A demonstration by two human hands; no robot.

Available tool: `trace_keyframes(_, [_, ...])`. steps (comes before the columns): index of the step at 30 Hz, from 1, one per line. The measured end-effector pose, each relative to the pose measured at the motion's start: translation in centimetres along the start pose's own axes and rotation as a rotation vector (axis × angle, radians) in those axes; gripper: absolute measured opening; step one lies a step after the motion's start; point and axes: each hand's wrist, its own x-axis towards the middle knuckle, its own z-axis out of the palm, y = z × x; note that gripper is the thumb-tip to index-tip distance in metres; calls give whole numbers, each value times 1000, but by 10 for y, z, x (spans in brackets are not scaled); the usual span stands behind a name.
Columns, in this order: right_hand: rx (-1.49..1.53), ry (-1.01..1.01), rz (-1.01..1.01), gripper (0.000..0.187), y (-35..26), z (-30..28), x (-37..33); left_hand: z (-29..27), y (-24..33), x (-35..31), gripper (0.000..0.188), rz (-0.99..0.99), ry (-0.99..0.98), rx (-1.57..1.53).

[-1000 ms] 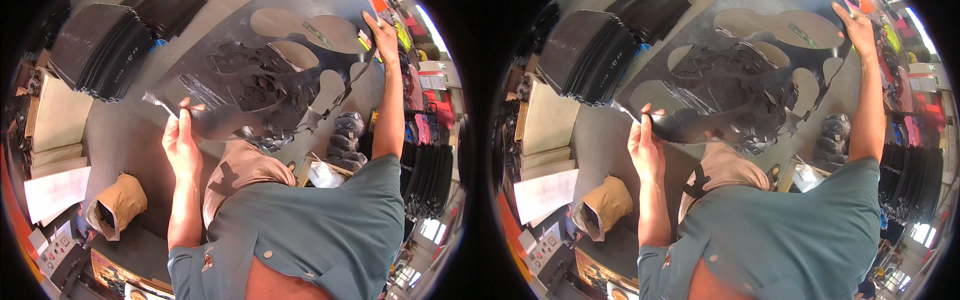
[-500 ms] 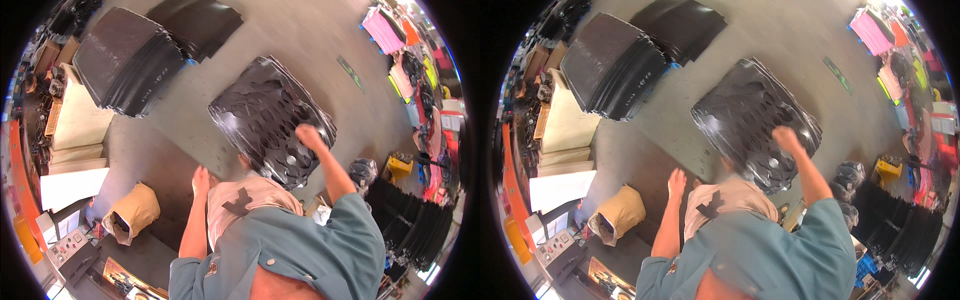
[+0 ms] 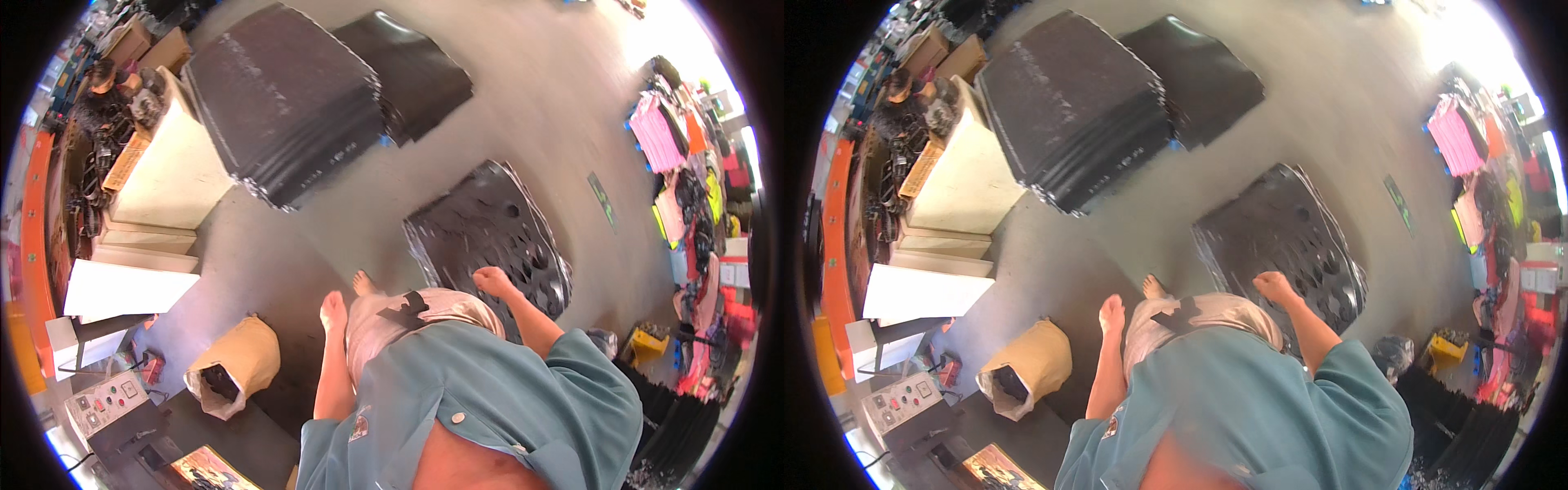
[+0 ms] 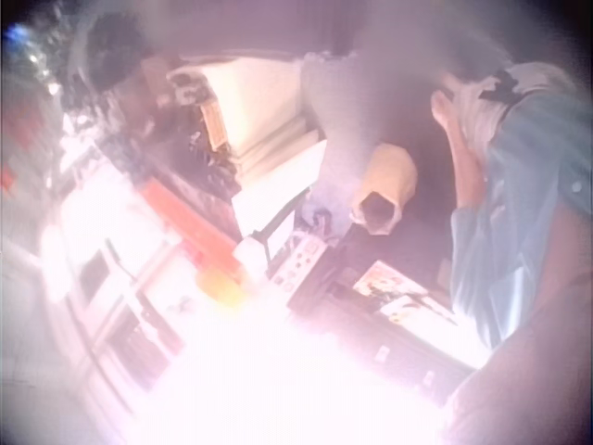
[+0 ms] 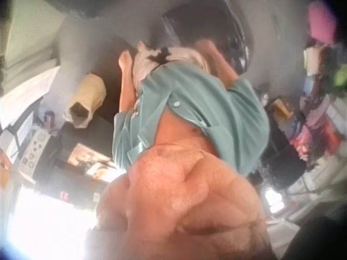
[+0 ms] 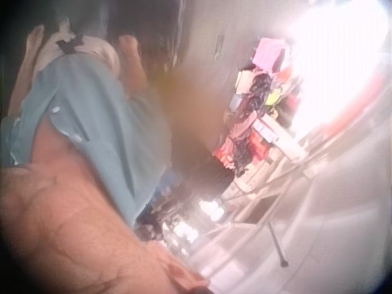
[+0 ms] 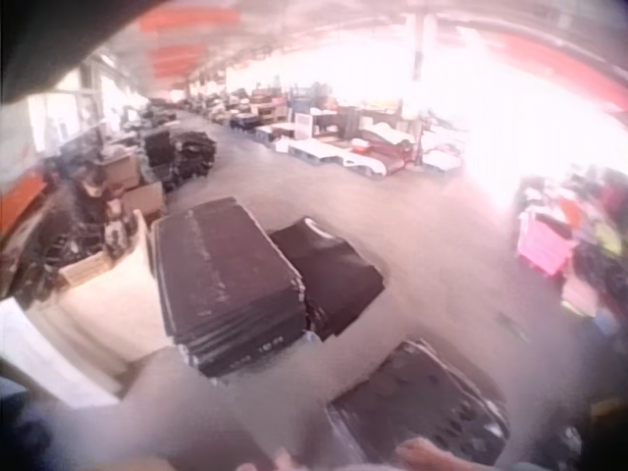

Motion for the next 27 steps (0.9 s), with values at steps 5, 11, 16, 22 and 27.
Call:
trace_keyframes(5, [38, 79, -183, 29, -141, -19, 46, -44, 141, 115, 47, 214, -47, 19])
trace_keyframes(11, [122, 130, -316, 26, -272, -39, 139, -70, 243, 189, 49, 335, 107, -124])
trace_keyframes(16, [332, 101, -506, 22, -425, -76, 309, -90, 303, 284, 48, 404, 243, -9])
trace_keyframes(22, [-50, 369, -986, 20, -674, -58, 538, -112, 383, 492, 56, 631, 500, 365])
trace_keyframes(27, [-327, 377, -1168, 35, -820, -42, 673, -109, 450, 639, 74, 487, 530, 537])
